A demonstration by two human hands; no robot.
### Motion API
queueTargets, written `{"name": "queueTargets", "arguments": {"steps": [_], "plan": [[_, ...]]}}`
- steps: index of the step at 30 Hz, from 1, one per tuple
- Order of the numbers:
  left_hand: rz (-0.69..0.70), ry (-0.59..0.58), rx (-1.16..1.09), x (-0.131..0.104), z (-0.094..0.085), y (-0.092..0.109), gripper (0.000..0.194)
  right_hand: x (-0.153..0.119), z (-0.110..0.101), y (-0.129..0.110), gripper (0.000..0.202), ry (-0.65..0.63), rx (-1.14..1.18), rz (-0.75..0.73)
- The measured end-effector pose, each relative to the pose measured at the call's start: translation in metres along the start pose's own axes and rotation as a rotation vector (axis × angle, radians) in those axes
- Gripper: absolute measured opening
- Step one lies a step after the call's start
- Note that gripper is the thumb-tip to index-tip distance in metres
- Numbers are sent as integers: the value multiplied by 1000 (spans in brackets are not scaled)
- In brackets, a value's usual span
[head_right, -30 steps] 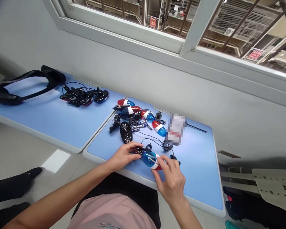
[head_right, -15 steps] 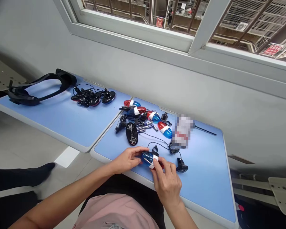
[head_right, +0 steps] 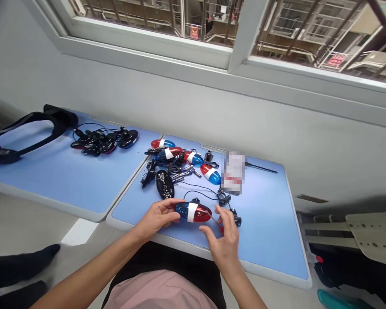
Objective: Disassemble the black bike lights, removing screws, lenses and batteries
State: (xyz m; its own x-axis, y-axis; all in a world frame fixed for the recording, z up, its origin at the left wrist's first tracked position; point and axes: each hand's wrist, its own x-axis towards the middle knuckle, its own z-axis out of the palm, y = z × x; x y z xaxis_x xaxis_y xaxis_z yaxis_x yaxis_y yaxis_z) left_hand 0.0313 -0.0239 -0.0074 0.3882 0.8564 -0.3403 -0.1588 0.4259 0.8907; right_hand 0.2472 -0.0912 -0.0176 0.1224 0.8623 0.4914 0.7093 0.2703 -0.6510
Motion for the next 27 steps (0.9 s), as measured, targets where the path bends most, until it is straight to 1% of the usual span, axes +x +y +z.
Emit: {"name": "queueTargets", "arguments": {"steps": [1,3,6,11,14,16,19,21,24,26,27], "plan": [[-19,-6,2,-2,-2,1,55,-1,-2,-1,49,-9,89,86],[-44,-23,-2,-5,-3,2,59,-2,-4,-7,42,-28,272,213],[-67,-40,-19,-9,-3,3,63,1,-4,-20,34,-48,509,317],[-89,-39,-23,-13,-3,4,65,8,-4,-38,27,-53,754,389],[-126,-52,-35,-14,-6,0,69,9,-5,-46,24,-26,798,397],[-115,-55,-35,-15,-9,-3,68,8,-5,-49,21,-17,787,394],[-62,-37,-10,-16,-11,-3,63,5,-6,-46,22,-25,791,383],[12,-30,32,-17,-8,2,57,2,-7,-40,25,-52,808,380],[162,-52,117,-23,2,15,42,-6,-8,-26,32,-110,831,377],[220,-89,164,-27,11,24,34,-9,-7,-16,38,-128,844,380],[238,-106,192,-29,14,28,31,-10,-6,-11,38,-124,840,389]]}}
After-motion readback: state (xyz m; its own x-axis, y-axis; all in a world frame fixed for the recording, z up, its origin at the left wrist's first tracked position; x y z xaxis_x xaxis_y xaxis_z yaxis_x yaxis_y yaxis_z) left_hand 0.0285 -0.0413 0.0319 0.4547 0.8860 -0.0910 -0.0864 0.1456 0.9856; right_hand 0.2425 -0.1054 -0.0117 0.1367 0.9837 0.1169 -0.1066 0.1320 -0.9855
